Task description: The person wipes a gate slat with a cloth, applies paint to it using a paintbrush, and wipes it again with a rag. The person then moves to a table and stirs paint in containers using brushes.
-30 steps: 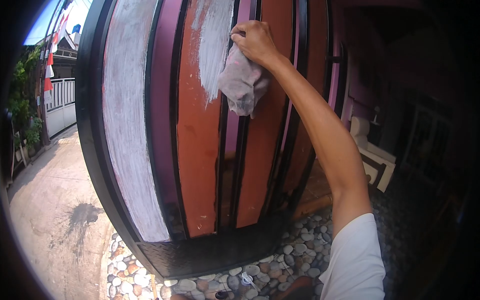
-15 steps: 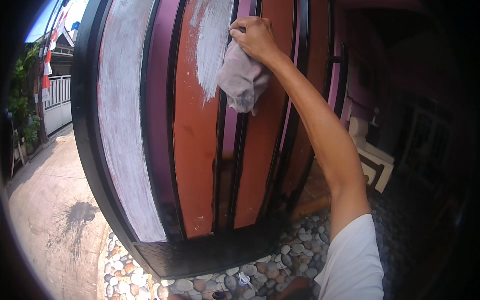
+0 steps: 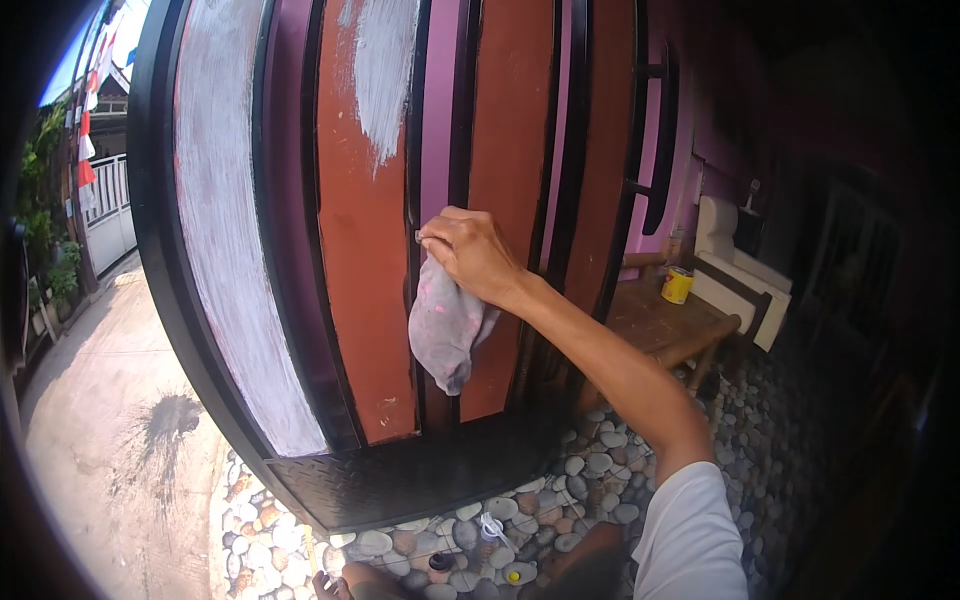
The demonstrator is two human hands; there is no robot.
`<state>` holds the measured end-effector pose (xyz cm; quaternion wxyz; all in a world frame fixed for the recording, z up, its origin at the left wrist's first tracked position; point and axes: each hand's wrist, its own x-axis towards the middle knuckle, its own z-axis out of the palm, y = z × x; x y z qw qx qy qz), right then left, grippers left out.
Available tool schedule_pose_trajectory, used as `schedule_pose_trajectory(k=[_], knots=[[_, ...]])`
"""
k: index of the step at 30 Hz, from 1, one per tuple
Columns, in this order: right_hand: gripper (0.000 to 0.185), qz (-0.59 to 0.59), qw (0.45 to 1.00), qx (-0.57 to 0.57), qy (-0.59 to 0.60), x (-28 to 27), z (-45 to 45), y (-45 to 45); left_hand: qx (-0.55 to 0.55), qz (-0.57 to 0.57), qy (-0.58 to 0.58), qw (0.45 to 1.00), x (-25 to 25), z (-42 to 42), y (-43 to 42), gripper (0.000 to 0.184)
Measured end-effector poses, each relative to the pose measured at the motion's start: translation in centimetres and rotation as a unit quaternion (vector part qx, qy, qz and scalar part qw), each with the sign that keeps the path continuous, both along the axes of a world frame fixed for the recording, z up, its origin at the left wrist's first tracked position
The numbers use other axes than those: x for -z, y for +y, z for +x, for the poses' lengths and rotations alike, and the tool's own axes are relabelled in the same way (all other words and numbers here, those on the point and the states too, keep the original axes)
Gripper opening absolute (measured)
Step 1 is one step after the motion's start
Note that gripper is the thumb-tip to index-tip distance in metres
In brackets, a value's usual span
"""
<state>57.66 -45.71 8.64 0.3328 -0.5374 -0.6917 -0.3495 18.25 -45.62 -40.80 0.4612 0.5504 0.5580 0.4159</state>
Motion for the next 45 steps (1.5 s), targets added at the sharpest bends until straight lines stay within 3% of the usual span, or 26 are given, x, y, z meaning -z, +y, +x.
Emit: schedule_pose_trajectory(k=[1,3,4,6,7,10,16,19,21,24,26,28,30,35,39,42,44,45], knots=[[0.010,0.002,0.996,-0.023,0.091,1.3,-0.1,-0.8,-0.012,-0.002,-0.080,0.997,-1.0,1.0,-0.4,0.051],[0.007,-0.048,0.957,-0.026,0.285,3.9,-0.4,-3.1,0.047,0.077,-0.047,0.995,-2.2,3.4,0.1,0.048],[0.007,-0.053,0.953,-0.026,0.297,5.4,0.0,-3.9,0.088,0.117,-0.069,0.987,-5.3,5.0,0.1,0.042],[0.007,-0.123,0.831,-0.181,0.512,9.0,0.9,-5.1,0.161,0.109,-0.114,0.974,-10.6,7.8,0.0,0.027],[0.009,-0.146,0.813,-0.196,0.528,10.3,0.9,-6.0,0.192,0.073,-0.205,0.957,-11.4,9.5,0.5,0.026],[0.010,-0.179,0.764,-0.220,0.580,14.1,0.2,-8.0,0.224,0.166,-0.245,0.929,-16.9,14.0,0.2,0.020],[0.012,-0.239,0.678,-0.292,0.631,20.0,-0.9,-10.4,0.278,0.265,-0.208,0.900,-22.9,19.3,-2.3,0.038],[0.011,-0.225,0.662,-0.294,0.652,22.4,-0.6,-11.0,0.336,0.204,-0.219,0.893,-22.6,21.0,-3.2,0.036],[0.009,-0.217,0.661,-0.269,0.667,23.9,0.1,-11.0,0.416,0.088,-0.239,0.873,-21.3,22.3,-2.6,0.019],[0.012,-0.186,0.637,-0.298,0.686,25.8,1.7,-10.7,0.407,0.039,-0.248,0.878,-20.3,24.2,-2.3,0.015],[0.014,-0.179,0.623,-0.281,0.708,25.8,2.9,-10.8,0.376,0.004,-0.306,0.874,-21.4,26.2,-3.0,0.016],[0.016,-0.157,0.575,-0.267,0.758,25.1,3.8,-11.1,0.364,-0.085,-0.285,0.883,-23.2,26.9,-3.5,0.016],[0.017,-0.193,0.527,-0.262,0.786,24.7,4.8,-12.3,0.336,-0.068,-0.305,0.888,-23.8,28.0,-4.0,0.017],[0.016,-0.181,0.444,-0.261,0.838,20.3,3.3,-13.8,0.295,-0.259,-0.378,0.838,-29.7,27.7,-6.1,0.018],[0.016,-0.156,0.437,-0.284,0.839,13.9,1.3,-14.4,0.259,-0.360,-0.353,0.824,-31.9,26.5,-7.6,0.017],[0.008,-0.170,0.516,-0.218,0.811,11.4,-0.3,-15.0,0.240,-0.391,-0.337,0.822,-35.0,25.3,-9.2,0.020],[0.010,-0.157,0.542,-0.197,0.802,8.1,-0.9,-15.4,0.244,-0.410,-0.194,0.857,-38.2,24.2,-9.9,0.027],[0.011,-0.151,0.550,-0.177,0.802,5.7,-1.3,-15.6,0.247,-0.396,-0.179,0.866,-39.6,23.6,-10.1,0.037]])
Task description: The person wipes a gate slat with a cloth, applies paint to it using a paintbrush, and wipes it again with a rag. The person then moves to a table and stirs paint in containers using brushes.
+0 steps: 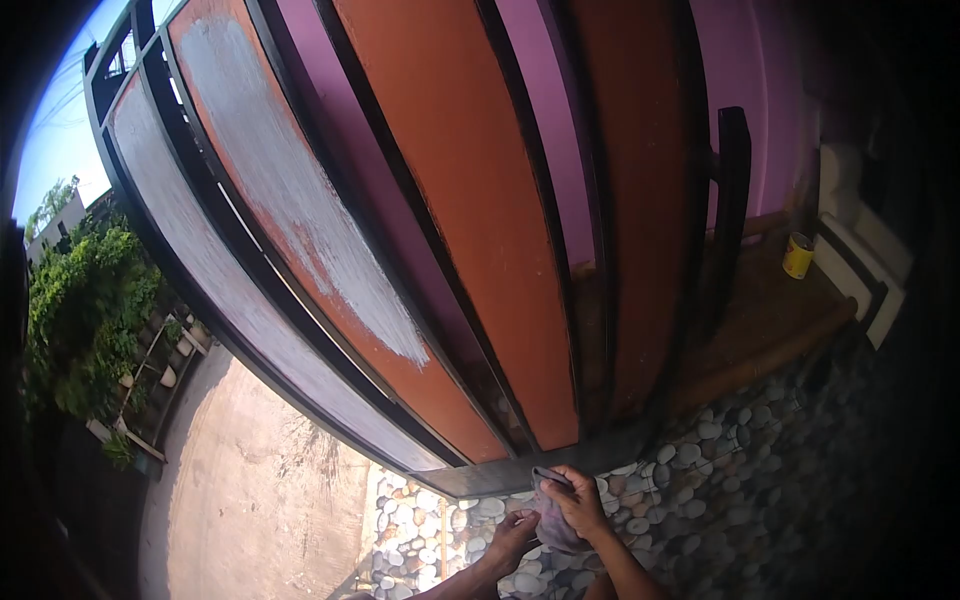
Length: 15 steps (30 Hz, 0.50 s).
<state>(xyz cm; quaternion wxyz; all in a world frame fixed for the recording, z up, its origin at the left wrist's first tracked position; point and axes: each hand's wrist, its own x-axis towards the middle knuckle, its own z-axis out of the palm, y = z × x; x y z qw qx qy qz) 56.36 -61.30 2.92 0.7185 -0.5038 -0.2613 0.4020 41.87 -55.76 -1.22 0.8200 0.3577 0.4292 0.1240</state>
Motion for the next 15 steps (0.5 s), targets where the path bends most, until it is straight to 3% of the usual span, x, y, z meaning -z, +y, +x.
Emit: schedule_pose_trajectory(k=[3,5,7,10,14,15], knots=[[0.017,-0.033,0.995,0.032,-0.083,-7.9,-0.3,-0.6,-0.024,0.041,0.019,0.999,-5.5,-2.3,-0.5,0.043],[0.020,0.035,0.979,0.061,-0.189,-13.8,-0.3,-0.1,0.001,0.086,0.010,0.996,-7.7,-5.4,0.2,0.052],[0.022,0.033,0.970,0.071,-0.229,-19.0,0.0,0.9,0.021,0.148,0.102,0.983,-8.6,-9.2,1.5,0.057],[0.022,0.063,0.918,0.107,-0.376,-26.5,0.2,2.5,-0.046,0.217,0.213,0.951,-9.3,-16.3,3.1,0.055],[0.020,0.066,0.842,0.159,-0.511,-34.7,0.3,6.1,-0.116,0.225,0.307,0.917,-5.3,-27.6,5.0,0.050],[0.020,0.081,0.819,0.178,-0.540,-36.1,0.4,7.3,-0.092,0.238,0.396,0.882,-3.5,-30.2,5.7,0.047]])
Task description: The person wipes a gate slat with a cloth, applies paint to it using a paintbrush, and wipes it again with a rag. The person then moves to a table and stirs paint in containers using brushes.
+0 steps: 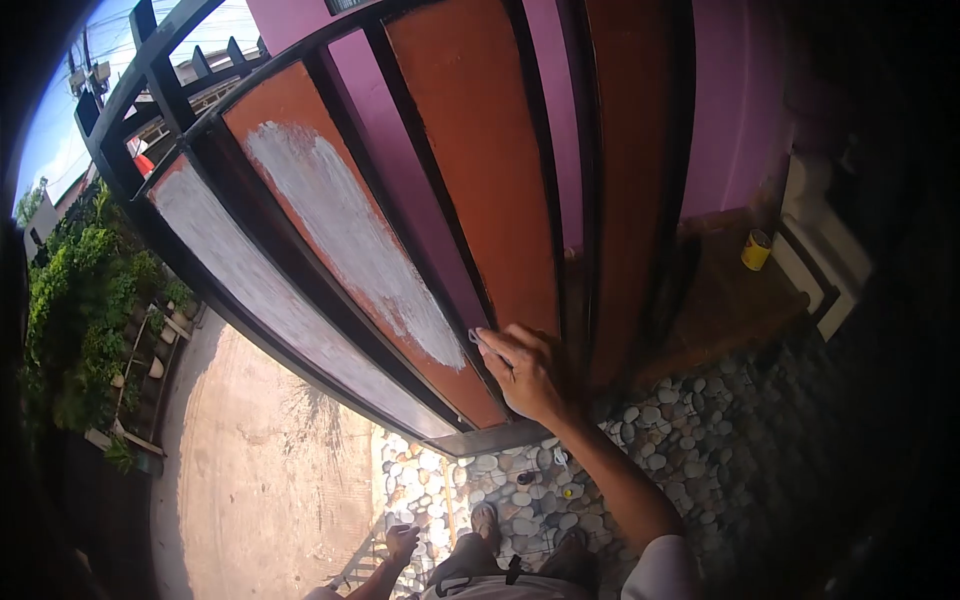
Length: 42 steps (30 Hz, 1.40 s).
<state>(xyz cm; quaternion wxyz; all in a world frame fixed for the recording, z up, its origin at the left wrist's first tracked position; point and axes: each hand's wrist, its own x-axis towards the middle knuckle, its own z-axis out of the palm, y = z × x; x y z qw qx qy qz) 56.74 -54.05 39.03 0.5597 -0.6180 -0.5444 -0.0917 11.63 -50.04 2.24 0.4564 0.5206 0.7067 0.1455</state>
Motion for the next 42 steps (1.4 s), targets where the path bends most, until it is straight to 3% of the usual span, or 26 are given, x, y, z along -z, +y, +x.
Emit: schedule_pose_trajectory(k=[2,5,13,19,22,28,29,34,38,40,42], knots=[[0.022,0.033,0.995,0.042,-0.089,-3.2,-0.1,2.0,0.010,-0.019,0.034,0.999,-1.1,-3.8,0.4,0.044],[0.025,0.057,0.979,0.093,-0.172,-8.1,-0.4,4.1,0.116,0.039,0.191,0.974,-3.2,-7.9,1.6,0.039],[0.032,0.117,0.929,0.182,-0.300,-14.2,0.5,8.6,0.114,0.042,0.196,0.973,-2.0,-12.7,6.9,0.035],[0.032,0.121,0.908,0.192,-0.352,-14.3,0.6,9.6,0.126,0.022,0.129,0.983,-0.7,-10.8,9.1,0.034],[0.032,0.118,0.873,0.218,-0.419,-13.4,0.8,9.9,0.171,0.059,0.147,0.973,-3.1,-8.2,8.8,0.035],[0.037,0.123,0.878,0.201,-0.416,-12.3,1.1,9.7,0.177,0.037,0.156,0.971,-3.9,-5.6,8.8,0.036],[0.046,0.131,0.883,0.209,-0.399,-12.9,1.0,9.8,0.182,0.045,0.164,0.969,-4.0,-5.5,8.8,0.036],[0.046,0.160,0.872,0.218,-0.409,-13.5,1.3,10.5,0.180,0.041,0.135,0.973,-2.0,-5.8,8.9,0.037],[0.031,0.107,0.876,0.195,-0.427,-10.9,0.9,9.5,0.183,0.039,0.137,0.973,-0.9,-5.9,8.5,0.037],[0.027,0.070,0.931,0.144,-0.329,-10.5,0.8,9.0,0.192,0.050,0.150,0.969,-1.0,-5.7,8.5,0.037],[0.021,0.065,0.944,0.144,-0.288,-11.4,0.3,8.4,0.185,0.033,0.156,0.970,-1.1,-5.6,8.5,0.036]])
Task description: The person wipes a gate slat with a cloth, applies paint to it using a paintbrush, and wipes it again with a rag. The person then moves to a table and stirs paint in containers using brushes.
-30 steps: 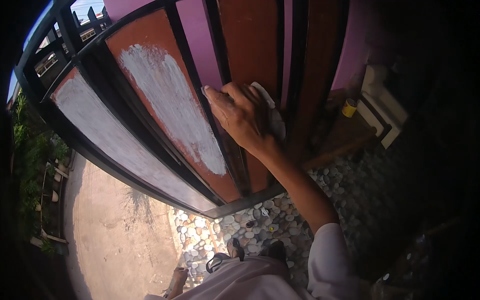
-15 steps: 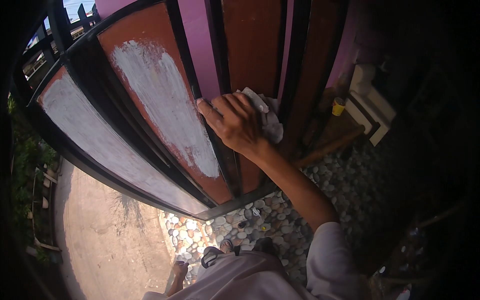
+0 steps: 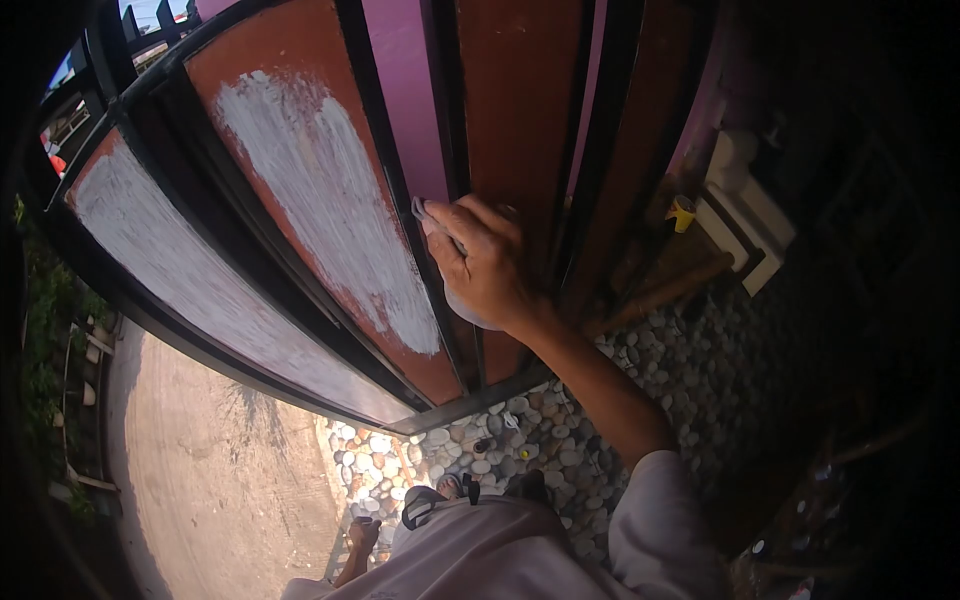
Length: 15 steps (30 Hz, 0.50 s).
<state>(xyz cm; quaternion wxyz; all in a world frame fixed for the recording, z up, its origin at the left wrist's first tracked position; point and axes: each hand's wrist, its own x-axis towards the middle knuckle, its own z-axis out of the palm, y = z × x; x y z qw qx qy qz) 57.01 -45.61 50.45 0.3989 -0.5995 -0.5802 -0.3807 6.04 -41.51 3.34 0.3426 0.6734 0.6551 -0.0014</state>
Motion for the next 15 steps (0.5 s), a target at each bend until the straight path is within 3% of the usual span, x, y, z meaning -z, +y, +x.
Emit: schedule_pose_trajectory(k=[1,2,4,6,7,10,11,12,14,15], knots=[[0.018,0.022,0.976,-0.102,0.191,-0.1,-0.2,0.0,0.001,0.000,0.000,1.000,-0.1,0.1,0.0,0.036],[0.016,0.044,0.906,-0.199,0.372,-0.1,-0.2,-0.1,-0.005,-0.007,-0.002,1.000,-0.5,0.4,0.1,0.036],[0.018,0.044,0.875,-0.229,0.425,0.0,0.4,-0.8,-0.010,-0.013,-0.006,1.000,-0.3,1.2,0.5,0.036],[0.026,0.009,0.769,-0.302,0.564,-0.3,0.6,-1.8,0.068,0.063,-0.052,0.994,-0.7,2.5,1.1,0.035],[0.030,-0.017,0.755,-0.311,0.577,-0.5,0.8,-2.3,0.060,0.062,-0.120,0.989,-0.7,3.6,1.6,0.034],[0.025,-0.034,0.716,-0.342,0.607,1.0,1.0,-2.7,0.025,-0.003,-0.399,0.916,-9.3,13.3,2.4,0.032],[0.023,-0.043,0.719,-0.335,0.607,1.1,0.6,-2.7,0.041,-0.007,-0.403,0.914,-15.5,17.6,2.2,0.029],[0.023,-0.045,0.719,-0.334,0.608,1.4,0.2,-2.9,0.062,-0.035,-0.500,0.863,-17.2,20.2,2.6,0.020],[0.019,-0.051,0.699,-0.336,0.629,2.5,-0.4,-3.2,0.074,-0.069,-0.575,0.812,-26.0,25.7,1.7,0.016],[0.011,-0.046,0.715,-0.336,0.612,3.3,-0.6,-3.3,0.101,-0.061,-0.607,0.786,-28.8,27.5,1.4,0.014]])
